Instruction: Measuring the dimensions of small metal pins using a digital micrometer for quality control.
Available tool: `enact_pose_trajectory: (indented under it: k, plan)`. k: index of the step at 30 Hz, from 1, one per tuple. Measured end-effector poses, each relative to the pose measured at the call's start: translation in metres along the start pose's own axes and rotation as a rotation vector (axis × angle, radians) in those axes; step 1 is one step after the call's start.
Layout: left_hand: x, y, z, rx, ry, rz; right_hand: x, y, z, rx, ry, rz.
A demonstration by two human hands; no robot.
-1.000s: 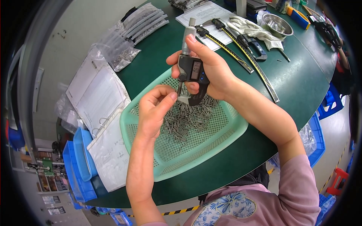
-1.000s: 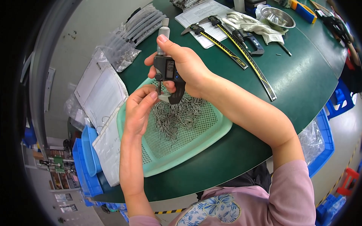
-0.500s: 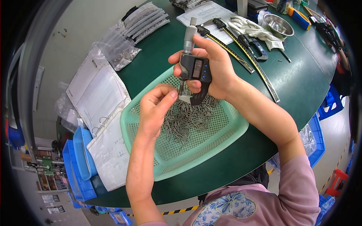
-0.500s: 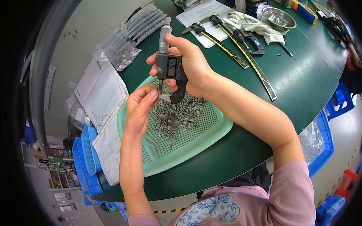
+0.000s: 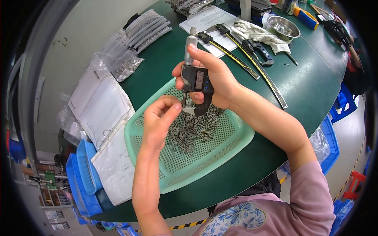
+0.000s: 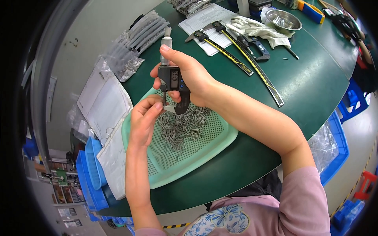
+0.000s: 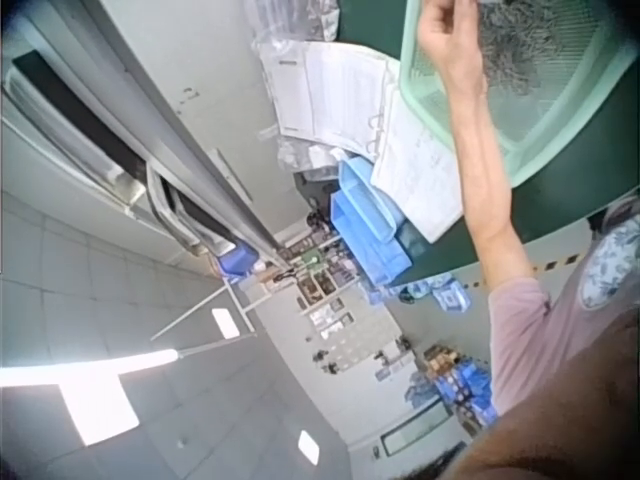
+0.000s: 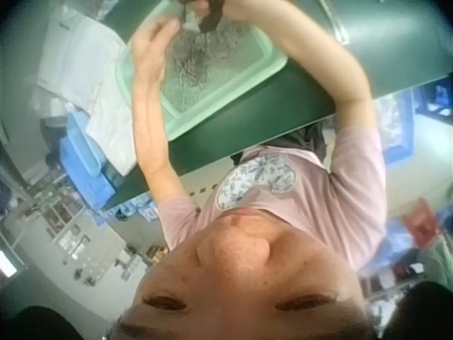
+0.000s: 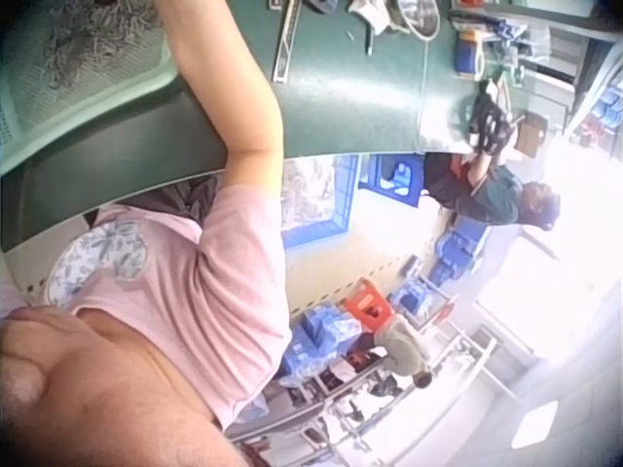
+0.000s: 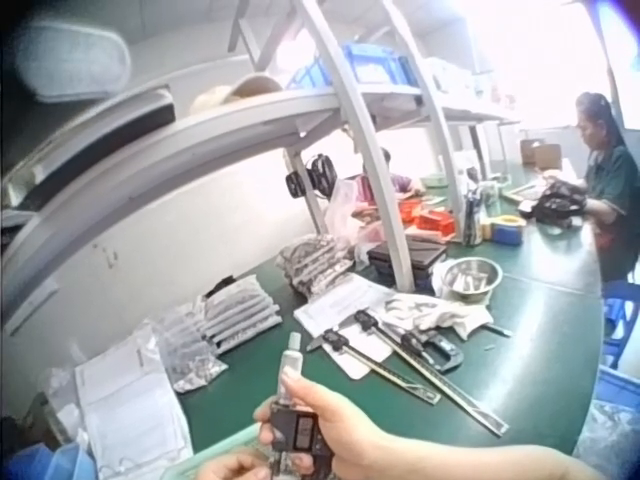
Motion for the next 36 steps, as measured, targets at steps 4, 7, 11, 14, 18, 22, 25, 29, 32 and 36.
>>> enact_pose_trajectory:
  k: [4,7,11,14,18,22,25,29,32,36]
  plan:
    - [0.002,0.002,0.004,0.005,0.012,0.013,-0.003,0.000,-0.002,-0.007,-0.043,-0.011]
    - [0.009,0.006,0.027,-0.211,-0.026,0.068,-0.002,0.000,0.003,-0.064,-0.028,-0.006]
    - [0.002,0.010,0.032,-0.294,-0.122,0.054,-0.002,0.002,0.002,-0.030,-0.024,-0.010]
    - [0.008,0.007,0.011,-0.154,0.096,0.065,-0.003,0.000,0.003,-0.038,-0.048,-0.004]
    - [0.009,0.005,0.004,-0.047,0.122,0.041,-0.001,0.000,-0.001,-0.020,-0.054,0.018]
    - [0.008,0.003,0.004,-0.051,0.081,0.046,0.002,0.002,0.002,-0.054,-0.057,0.026]
    - [0.001,0.002,0.005,-0.080,0.058,-0.010,0.001,0.002,0.002,-0.053,-0.067,0.028]
    - [0.000,0.001,0.004,-0.046,0.014,-0.023,-0.001,-0.001,0.002,0.009,-0.071,0.028]
    - [-0.001,0.002,0.004,-0.033,-0.008,-0.026,0.002,0.001,0.002,-0.042,0.008,0.018]
    - [-0.005,0.003,0.002,-0.046,-0.021,-0.036,0.002,0.000,0.003,-0.050,-0.007,0.032]
Point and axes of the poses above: each hand's wrist, its own y-axis away from the middle knuckle, its own z-axis out of the back of the hand, x = y × z, the point moved 9 cm from there along -y, towards the middle knuckle, and after that the axes turned 15 degrees about x, right-handed, at the moved point
